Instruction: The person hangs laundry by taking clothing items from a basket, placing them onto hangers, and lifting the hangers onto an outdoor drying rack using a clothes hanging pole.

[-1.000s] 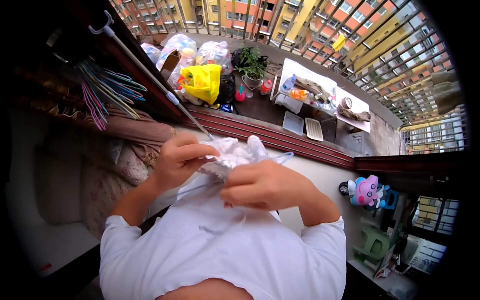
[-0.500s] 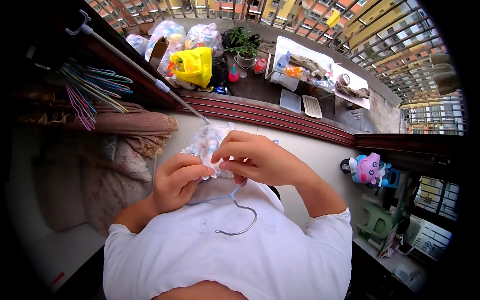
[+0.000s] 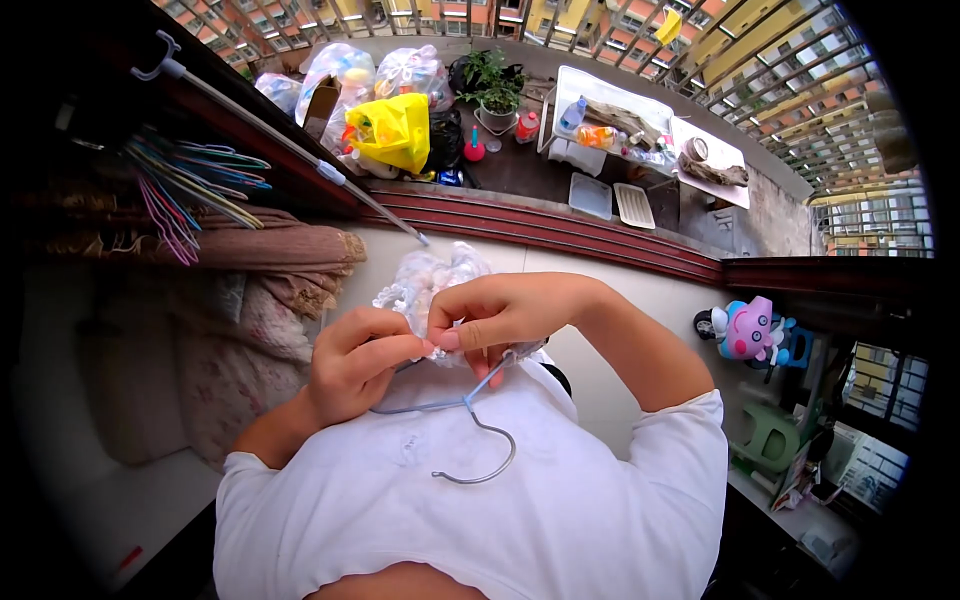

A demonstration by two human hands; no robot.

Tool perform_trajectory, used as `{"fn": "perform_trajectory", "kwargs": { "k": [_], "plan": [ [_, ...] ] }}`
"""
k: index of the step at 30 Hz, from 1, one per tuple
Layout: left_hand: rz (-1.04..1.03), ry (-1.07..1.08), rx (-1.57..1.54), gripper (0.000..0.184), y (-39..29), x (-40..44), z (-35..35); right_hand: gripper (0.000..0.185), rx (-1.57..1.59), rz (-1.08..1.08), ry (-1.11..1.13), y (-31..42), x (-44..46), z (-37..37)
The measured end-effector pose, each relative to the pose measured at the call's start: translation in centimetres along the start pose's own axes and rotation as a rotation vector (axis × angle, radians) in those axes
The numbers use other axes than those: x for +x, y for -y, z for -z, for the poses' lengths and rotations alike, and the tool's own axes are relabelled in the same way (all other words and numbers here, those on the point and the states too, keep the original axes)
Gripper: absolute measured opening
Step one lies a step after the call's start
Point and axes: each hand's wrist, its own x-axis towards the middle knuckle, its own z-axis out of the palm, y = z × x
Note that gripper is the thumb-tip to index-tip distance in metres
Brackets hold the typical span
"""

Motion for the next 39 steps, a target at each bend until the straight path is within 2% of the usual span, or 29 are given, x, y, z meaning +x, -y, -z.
{"fn": "perform_trajectory", "kwargs": {
  "k": [7,9,13,22,30,32,34,36,39],
  "plan": [
    [0.038,-0.013,0.008,0.027,-0.2,-0.1,-0.2,0.015,-0.018,0.068,-0.014,-0.7,-0.2,-0.3],
    [0.092,0.025,0.0,0.027,-0.3,0.0,-0.3,0.012,-0.026,0.055,-0.131,-0.6,-0.3,-0.6],
    [0.148,0.132,0.0,0.029,-0.8,0.2,-0.1,0.011,-0.071,-0.018,-0.185,0.2,-0.6,-1.4],
    [0.065,0.191,0.252,0.022,-0.9,0.1,-0.9,0.008,-0.164,-0.076,-0.345,0.2,-0.6,-2.5],
    [0.088,0.43,0.351,0.018,-1.5,0.2,-1.2,0.008,-0.24,-0.153,-0.354,-0.3,-0.6,-2.1],
    [0.056,0.443,0.367,0.017,-1.5,0.2,-1.3,0.009,-0.265,-0.143,-0.377,-0.6,-0.7,-1.9],
    [0.004,0.453,0.386,0.016,-1.4,0.4,-1.4,0.011,-0.452,0.04,-0.392,-1.9,-0.7,-1.3],
    [0.005,0.479,0.403,0.015,-1.2,0.7,-1.6,0.013,-0.373,-0.063,-0.353,-1.8,-0.6,-1.1],
    [-0.029,0.443,0.367,0.012,-1.0,1.1,-1.9,0.014,-0.244,-0.108,-0.325,-2.2,-0.6,-0.9]
  ]
}}
